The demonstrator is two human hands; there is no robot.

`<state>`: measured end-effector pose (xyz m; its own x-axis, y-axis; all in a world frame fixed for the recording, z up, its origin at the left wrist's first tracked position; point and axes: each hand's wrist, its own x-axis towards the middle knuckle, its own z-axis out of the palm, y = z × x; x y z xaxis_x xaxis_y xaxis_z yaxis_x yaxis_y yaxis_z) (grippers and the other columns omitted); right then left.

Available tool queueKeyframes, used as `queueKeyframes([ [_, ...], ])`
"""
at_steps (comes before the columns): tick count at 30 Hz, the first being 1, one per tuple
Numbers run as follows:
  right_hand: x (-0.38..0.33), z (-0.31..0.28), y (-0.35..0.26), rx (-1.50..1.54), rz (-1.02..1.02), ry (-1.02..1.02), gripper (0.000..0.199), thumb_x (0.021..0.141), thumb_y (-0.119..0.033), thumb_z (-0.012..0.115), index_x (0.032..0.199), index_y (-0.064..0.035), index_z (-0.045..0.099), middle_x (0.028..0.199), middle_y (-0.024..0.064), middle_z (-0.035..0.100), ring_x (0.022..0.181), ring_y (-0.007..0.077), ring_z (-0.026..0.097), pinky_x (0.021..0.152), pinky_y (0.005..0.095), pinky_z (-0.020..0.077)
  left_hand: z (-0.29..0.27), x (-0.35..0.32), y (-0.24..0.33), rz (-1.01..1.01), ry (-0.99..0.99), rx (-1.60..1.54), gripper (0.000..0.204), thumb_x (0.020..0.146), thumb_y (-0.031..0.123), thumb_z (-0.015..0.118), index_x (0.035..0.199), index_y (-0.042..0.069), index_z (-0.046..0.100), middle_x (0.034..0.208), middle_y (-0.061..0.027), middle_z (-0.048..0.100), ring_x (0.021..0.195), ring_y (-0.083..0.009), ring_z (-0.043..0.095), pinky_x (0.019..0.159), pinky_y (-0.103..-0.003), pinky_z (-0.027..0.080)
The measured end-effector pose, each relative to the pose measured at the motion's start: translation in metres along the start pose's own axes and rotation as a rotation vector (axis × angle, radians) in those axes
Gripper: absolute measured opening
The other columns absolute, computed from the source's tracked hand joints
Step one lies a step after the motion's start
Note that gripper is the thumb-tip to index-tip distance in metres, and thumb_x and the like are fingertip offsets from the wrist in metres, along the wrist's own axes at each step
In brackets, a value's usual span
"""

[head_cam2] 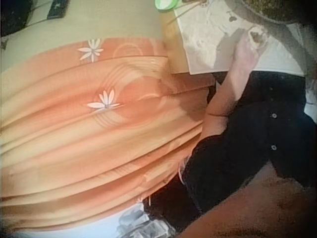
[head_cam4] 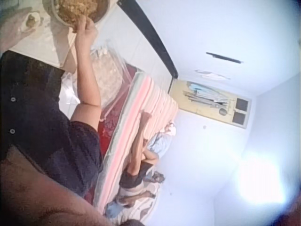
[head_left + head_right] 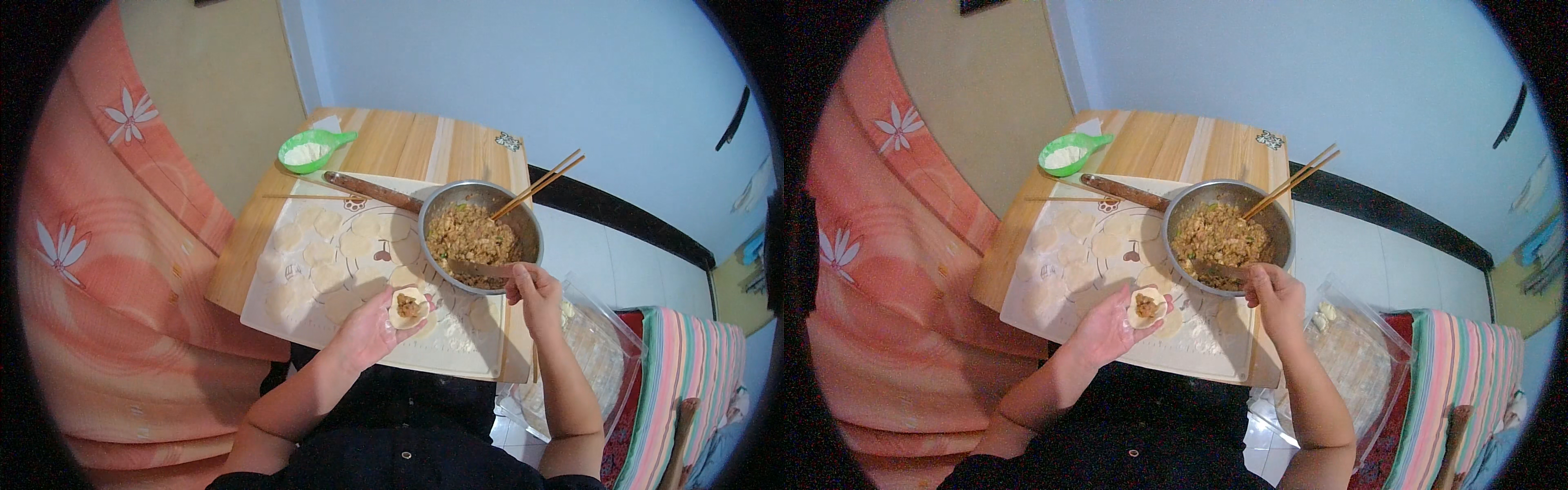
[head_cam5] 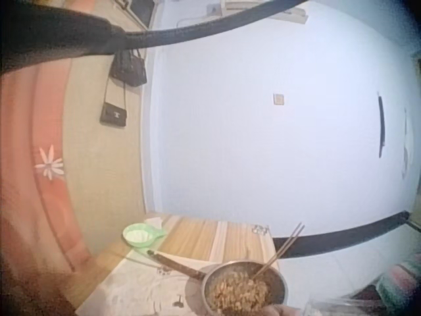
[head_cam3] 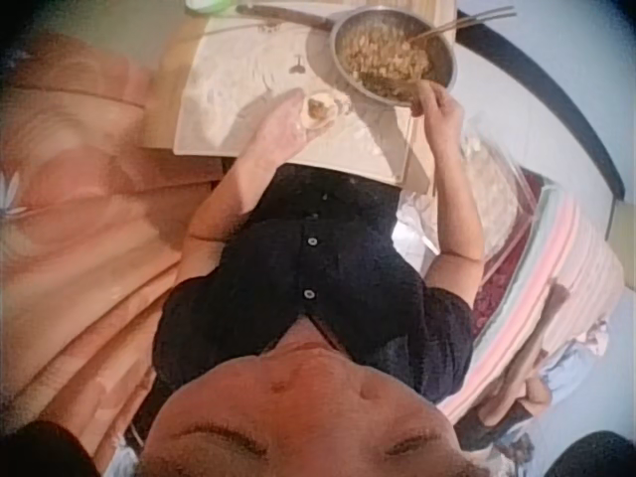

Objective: The person prepares dumplings by scooping meat filling from a metal bowl onto round dough wrappers. They fold the wrappers over the filling and pinch the edges to seal them, placing the finished dumplings on a tray.

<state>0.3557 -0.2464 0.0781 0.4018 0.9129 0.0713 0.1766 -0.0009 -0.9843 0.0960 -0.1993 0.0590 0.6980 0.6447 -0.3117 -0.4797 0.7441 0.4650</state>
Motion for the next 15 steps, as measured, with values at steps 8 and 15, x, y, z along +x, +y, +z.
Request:
queueKeyframes([
  [8,0.019,-0.027,0.009,0.328,0.178,0.153,0.023,0.091,-0.017,0.053,0.099,0.0025,0.06,0.067,0.0051,0.059,0.055,0.0102,0.053,0.052,0.0217,0.0442,-0.001,-0.001,-0.004,0.01,0.014,-0.027,0.045,0.098,0.029,0.029,0.129,-0.002,0.036,0.129,-0.0207,0.046,0.121,-0.0297,0.046,0.098,-0.039,0.041],
  [15,0.014,-0.015,0.007,0.055,-0.005,0.125,0.025,0.092,-0.019,0.052,0.1,0.0027,0.062,0.067,0.0033,0.057,0.055,0.0083,0.05,0.051,0.0222,0.0425,0.002,0.001,-0.005,0.015,-0.002,0.011,0.044,0.099,0.029,0.028,0.129,-0.001,0.037,0.128,-0.0204,0.046,0.12,-0.0283,0.047,0.098,-0.037,0.042],
])
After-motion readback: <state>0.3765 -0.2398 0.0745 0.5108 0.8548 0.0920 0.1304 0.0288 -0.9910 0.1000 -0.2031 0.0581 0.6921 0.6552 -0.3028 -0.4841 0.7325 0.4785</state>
